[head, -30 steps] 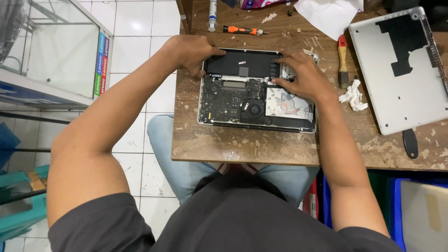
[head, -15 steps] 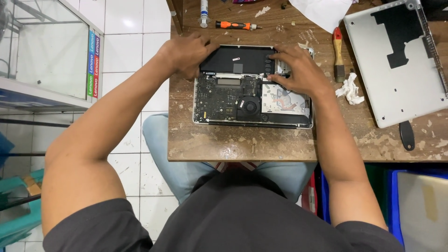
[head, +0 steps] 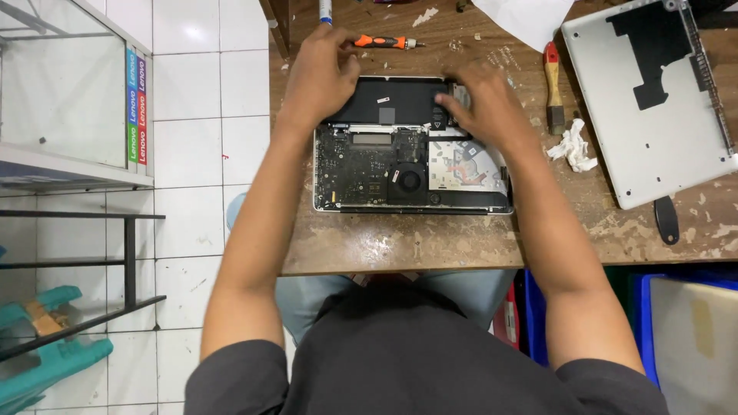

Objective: The person cleans the interior of a disassembled laptop with a brush, then uses a screwdriver to remove screws and disconnect cables from the hard drive and fan. The person removes the hard drive and fan from the laptop chassis.

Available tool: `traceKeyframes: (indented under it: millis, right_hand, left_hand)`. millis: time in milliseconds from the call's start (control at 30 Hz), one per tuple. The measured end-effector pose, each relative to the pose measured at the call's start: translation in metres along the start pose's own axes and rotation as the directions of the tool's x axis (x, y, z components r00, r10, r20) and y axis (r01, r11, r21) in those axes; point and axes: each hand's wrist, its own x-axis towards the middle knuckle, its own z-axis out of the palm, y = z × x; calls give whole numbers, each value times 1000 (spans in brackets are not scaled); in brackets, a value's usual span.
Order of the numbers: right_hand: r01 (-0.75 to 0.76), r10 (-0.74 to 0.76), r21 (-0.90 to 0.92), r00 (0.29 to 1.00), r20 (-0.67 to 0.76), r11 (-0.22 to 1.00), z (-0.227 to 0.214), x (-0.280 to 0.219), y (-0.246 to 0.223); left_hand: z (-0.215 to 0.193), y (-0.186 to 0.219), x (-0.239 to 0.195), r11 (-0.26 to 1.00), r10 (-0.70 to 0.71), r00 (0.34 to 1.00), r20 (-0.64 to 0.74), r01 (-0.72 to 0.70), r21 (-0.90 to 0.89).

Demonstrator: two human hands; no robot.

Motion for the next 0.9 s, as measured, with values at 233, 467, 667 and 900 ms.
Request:
traceKeyframes:
  millis: [233,467,667,900]
  right_hand:
    - [273,-340,-350,929,-148,896,22,89,3]
    - [302,-368,-489,929,-43,818,75,131,45]
    - [46,-46,-1,992,-120,999,4,73,6]
    - [150,38,773,975,-220,617,4,-5,35]
  left_hand:
    - [34,0,-15,998,35,998,-58,-37,-47]
    - [20,-15,-25,979,198,937,286,-201,-20]
    - [29,-30,-20,978,207,917,340,-199,-61]
    - [29,-35,-13,951,309,900,306,-290,-107]
